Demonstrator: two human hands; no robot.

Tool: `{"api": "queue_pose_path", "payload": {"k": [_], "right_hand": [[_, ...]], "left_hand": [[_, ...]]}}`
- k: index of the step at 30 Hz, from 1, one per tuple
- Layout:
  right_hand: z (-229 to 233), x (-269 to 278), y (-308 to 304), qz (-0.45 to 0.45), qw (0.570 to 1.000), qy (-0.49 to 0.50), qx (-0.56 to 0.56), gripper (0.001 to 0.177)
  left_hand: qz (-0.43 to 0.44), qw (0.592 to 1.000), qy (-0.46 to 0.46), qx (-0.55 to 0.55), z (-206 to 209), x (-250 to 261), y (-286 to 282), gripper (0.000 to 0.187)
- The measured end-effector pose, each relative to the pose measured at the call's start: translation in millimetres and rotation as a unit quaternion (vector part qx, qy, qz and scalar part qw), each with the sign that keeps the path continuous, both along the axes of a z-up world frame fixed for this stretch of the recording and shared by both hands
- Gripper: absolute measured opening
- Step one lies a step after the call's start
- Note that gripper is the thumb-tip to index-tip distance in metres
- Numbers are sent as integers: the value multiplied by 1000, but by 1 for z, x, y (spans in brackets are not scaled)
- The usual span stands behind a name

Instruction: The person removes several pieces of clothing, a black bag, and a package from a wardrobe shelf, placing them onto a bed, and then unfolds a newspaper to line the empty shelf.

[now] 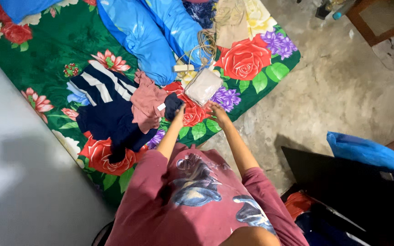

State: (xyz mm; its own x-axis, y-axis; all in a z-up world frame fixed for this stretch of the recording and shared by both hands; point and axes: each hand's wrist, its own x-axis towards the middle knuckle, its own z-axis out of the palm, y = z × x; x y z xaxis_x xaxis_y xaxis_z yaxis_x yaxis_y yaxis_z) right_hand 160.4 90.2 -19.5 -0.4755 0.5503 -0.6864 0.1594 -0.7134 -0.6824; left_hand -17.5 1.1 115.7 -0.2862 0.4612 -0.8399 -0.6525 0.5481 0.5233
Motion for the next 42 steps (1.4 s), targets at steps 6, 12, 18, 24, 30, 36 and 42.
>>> {"api": "queue_pose_path", "payload": {"k": [6,12,18,24,30,36,42], "right_hand": [[1,17,8,-41,998,41,-14,44],[11,76,18,-253,952,171,0,48],[37,199,15,-468,859,192,84,51],[76,356,-64,-665,707,183,156,52],[122,516,-201,-783,559,5,273,43],[206,616,-326,-830,408,-128,359,41],[314,653,-406,-801,337,-244,430,38]], "left_hand": [[-106,993,-16,54,-32,41,47,66],[-241,950,-93,173,-77,105,112,69],[-431,861,-129,237,-96,228,157,67],[-559,760,-215,251,-75,390,151,61],[-681,633,-287,232,-45,577,85,63],[-780,468,-343,236,24,755,-37,63],[-767,332,-342,429,113,872,-126,50]]}}
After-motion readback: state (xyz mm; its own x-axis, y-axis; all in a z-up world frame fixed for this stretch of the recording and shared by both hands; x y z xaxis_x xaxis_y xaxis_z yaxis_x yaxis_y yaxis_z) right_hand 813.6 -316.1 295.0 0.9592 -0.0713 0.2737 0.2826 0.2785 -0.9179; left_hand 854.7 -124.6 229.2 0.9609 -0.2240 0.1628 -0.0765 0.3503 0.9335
